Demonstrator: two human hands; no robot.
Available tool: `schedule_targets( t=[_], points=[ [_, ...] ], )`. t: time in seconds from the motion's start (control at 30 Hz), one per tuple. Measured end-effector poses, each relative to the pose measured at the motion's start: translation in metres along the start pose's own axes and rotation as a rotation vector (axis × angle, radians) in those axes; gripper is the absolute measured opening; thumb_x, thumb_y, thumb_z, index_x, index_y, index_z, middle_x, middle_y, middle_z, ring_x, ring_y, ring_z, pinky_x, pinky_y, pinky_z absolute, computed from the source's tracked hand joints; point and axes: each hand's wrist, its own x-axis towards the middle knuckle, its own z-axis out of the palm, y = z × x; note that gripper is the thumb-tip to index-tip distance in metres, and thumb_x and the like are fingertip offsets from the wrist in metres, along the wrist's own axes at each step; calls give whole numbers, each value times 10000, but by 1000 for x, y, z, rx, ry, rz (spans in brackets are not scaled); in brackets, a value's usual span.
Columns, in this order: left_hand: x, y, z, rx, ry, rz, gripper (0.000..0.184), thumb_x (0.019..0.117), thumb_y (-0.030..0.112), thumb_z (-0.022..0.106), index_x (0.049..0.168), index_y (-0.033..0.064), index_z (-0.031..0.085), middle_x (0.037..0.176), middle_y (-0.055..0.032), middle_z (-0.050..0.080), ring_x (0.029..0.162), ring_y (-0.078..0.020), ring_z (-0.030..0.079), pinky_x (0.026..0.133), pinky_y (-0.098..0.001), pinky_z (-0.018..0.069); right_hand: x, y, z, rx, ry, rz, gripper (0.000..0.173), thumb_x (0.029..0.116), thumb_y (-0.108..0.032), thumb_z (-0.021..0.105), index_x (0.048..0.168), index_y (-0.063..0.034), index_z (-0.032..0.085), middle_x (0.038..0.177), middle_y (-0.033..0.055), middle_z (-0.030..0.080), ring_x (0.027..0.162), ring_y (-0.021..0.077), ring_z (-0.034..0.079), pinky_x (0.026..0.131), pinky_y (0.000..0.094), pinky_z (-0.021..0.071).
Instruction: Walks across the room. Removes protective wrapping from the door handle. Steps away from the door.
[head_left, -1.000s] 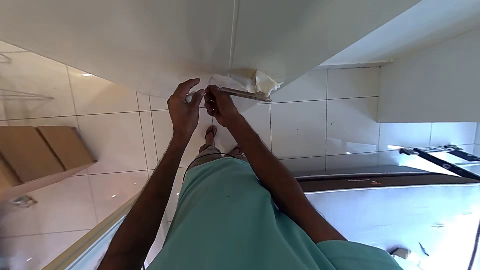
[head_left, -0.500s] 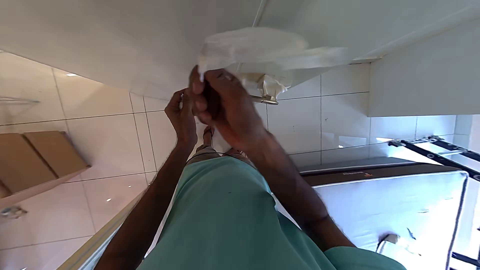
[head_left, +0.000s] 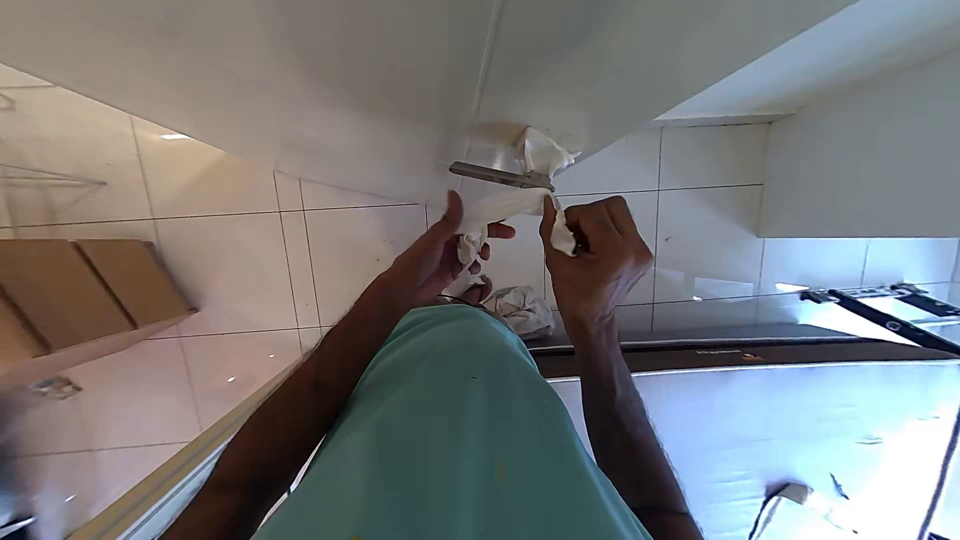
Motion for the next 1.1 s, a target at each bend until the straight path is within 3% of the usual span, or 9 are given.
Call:
schedule_targets(
  t=[0.2,0.37,0.47,0.57,0.7,0.8,0.9,1.0,1.1],
  points=[
    [12,-15,16,-161,389,-45,449,1101,478,386,1389,189,575,1173,-28,681,841,-99,656,692,-221,543,7,12,1,110,-118,-391,79,900,-81,713,833,-43,696,1212,171,683,935,285,691,695,408,577],
    [16,-31,31,-348,425,32,427,1116,423,356,1372,160,575,1133,-48,694,969,-145,693,825,-310,595,-1,21,54,215,-137,-431,130,914,-129,717,791,-85,709,1084,89,760,832,229,721,604,354,562],
    [16,-39,36,-368,422,75,503,1116,484,281,1416,178,543,1288,-51,673,1131,-165,664,927,-344,564,-6,22,71,236,-205,-402,94,917,-128,692,840,-81,721,1033,73,762,792,215,717,577,360,549],
    [11,-44,38,-359,440,100,563,1077,594,280,1335,197,584,1171,-14,691,1069,-133,674,895,-326,578,0,19,69,181,-324,-454,103,931,-157,668,868,-95,720,1004,55,754,789,223,710,575,380,530],
    [17,-45,37,-359,559,168,287,1059,373,553,1252,162,569,987,-27,673,878,-119,678,772,-294,593,10,11,58,137,-520,-518,146,994,-180,599,996,-71,695,1051,93,689,894,277,667,640,407,533],
    [26,-38,26,-425,707,223,256,1055,212,578,1284,102,538,1047,-74,703,945,-168,707,819,-336,603,2,1,44,42,-630,-504,314,1016,-258,596,1255,-77,688,1346,104,635,1110,316,618,794,461,515],
    [29,-32,9,-539,743,232,172,1071,115,521,1242,119,543,1012,-38,691,868,-127,722,791,-277,619,-11,6,38,110,-453,-428,274,1032,-284,615,1203,-110,739,1280,81,681,996,265,658,770,438,519],
    [28,-33,-12,-510,653,210,166,1076,140,515,1229,164,574,976,11,629,619,-25,589,527,-146,518,-15,21,28,285,-294,-167,189,999,-173,679,1130,-62,759,1194,100,720,974,196,706,796,361,595],
    [32,-28,-22,-206,588,156,164,1053,252,594,1196,173,606,854,47,574,571,-19,498,480,-142,429,-4,32,20,484,-185,180,198,1020,-149,651,1170,-25,689,1102,108,699,779,138,664,612,273,557]
  ],
)
